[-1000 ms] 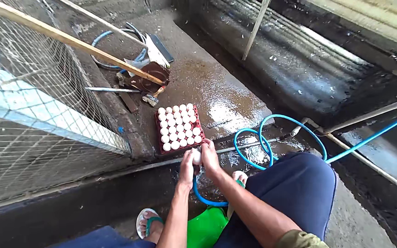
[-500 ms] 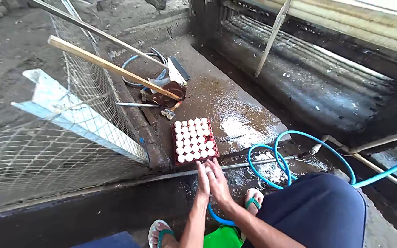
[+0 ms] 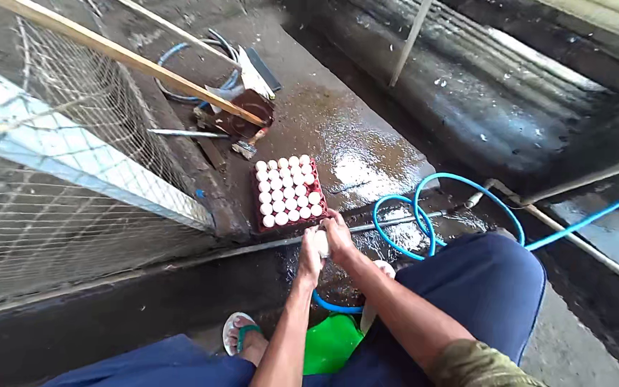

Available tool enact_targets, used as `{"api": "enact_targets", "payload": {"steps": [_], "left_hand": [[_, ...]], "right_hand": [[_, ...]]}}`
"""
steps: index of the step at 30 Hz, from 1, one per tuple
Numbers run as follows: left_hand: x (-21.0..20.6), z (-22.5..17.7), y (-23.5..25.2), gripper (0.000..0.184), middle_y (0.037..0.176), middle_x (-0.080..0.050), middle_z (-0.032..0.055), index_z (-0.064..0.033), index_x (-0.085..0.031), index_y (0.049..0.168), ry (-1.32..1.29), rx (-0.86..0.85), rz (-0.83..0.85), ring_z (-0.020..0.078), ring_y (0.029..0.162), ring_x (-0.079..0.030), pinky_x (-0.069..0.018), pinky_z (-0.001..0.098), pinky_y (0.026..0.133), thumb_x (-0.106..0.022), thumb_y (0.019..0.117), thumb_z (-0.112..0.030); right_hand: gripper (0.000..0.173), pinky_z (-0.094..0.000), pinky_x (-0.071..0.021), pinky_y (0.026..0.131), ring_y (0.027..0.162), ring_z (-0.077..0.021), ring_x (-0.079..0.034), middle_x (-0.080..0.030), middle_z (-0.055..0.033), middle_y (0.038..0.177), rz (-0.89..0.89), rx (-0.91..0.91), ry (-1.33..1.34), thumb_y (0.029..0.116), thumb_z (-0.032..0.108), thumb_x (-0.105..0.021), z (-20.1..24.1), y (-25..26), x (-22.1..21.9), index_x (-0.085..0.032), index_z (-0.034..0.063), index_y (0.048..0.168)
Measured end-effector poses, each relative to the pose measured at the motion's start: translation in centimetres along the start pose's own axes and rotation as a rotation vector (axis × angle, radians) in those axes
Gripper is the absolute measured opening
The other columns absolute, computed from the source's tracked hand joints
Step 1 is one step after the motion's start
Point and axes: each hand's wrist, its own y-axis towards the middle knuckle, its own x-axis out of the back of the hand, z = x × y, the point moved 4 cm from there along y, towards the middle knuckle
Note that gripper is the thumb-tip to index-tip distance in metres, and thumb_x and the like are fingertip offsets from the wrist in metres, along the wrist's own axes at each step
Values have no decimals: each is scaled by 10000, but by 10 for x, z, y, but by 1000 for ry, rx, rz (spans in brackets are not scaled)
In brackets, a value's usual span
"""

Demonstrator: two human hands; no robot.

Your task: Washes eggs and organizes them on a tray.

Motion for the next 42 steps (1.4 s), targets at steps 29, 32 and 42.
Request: {"api": "enact_targets", "payload": {"steps": [29,32,42], "left_hand": [[17,4,7,323,781,-581,15,-87,-544,1138,-93,72,97,50,493,-469,-383,189,408,-297,1096,-290],[25,3,12,344,1005,-634,59,-77,-487,1304,-126,47,92,83,730,-600,-521,237,615,-335,1107,-314],[14,-3,1,426,1105,-622,149,82,-568,1250,31,-111,-219,124,990,-583,-484,299,913,-268,1122,-192]], "right_hand": [[282,-399,-554,715,809,-211,-637,-631,-125,967,119,-284,323,1072,250,-443,10,-2,-13,-533,51,1251],[370,-399,-540,812,953,-203,-636,-644,-143,1127,105,17,113,1097,235,-367,12,-12,-15,-552,18,1332],[426,-471,-349,1201,1471,-309,-407,-448,-219,1559,62,327,-255,1034,184,-437,10,-37,-25,-616,39,1392]]}}
